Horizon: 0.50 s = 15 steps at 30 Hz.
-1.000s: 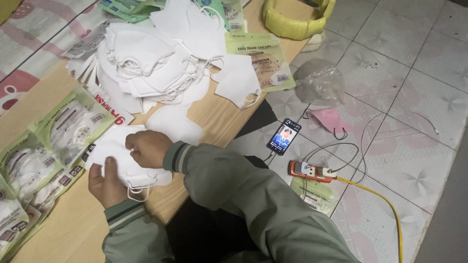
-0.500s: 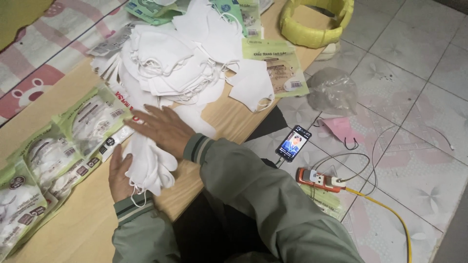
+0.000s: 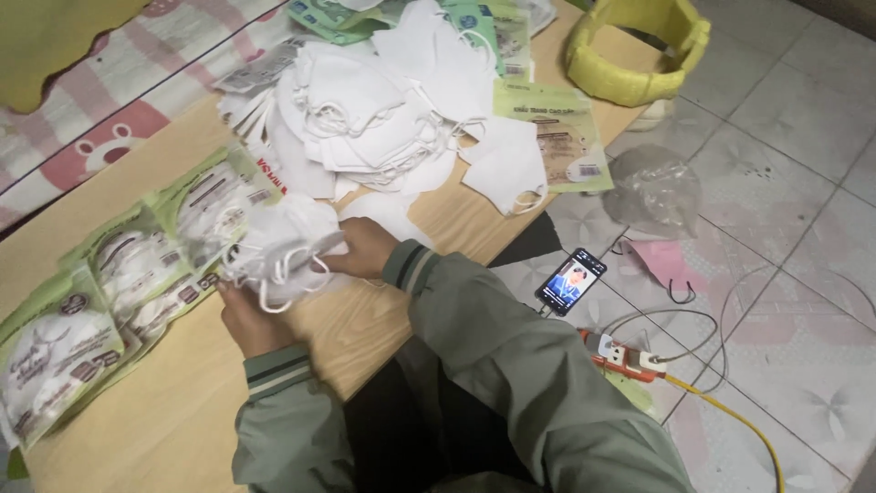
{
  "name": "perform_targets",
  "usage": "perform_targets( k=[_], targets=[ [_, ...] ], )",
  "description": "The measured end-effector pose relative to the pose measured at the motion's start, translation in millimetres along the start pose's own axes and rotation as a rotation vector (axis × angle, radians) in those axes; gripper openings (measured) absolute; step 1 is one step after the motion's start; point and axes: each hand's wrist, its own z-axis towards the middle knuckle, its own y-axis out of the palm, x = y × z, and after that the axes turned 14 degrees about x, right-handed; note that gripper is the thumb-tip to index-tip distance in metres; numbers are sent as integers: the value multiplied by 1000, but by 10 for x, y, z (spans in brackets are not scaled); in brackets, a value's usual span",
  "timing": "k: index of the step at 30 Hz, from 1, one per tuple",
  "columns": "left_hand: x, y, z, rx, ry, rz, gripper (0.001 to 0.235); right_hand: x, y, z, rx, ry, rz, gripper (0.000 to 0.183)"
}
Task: Sorting and stacking white face masks from a pile into neat stacks on a low table.
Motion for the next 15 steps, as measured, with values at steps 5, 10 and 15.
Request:
perform_targets(
  k=[5,10,15],
  targets=[
    [-522,151,261,113,-177,-157,62,-197,-7,-57,-162,1,-194,55],
    [-684,185,248,-29,-23,-353,62,27,178,25,-184,-33,-248,40],
    [-451,91,32,-27,111,-274,69,-326,-8,24,-196,-62,-206,29]
  ],
)
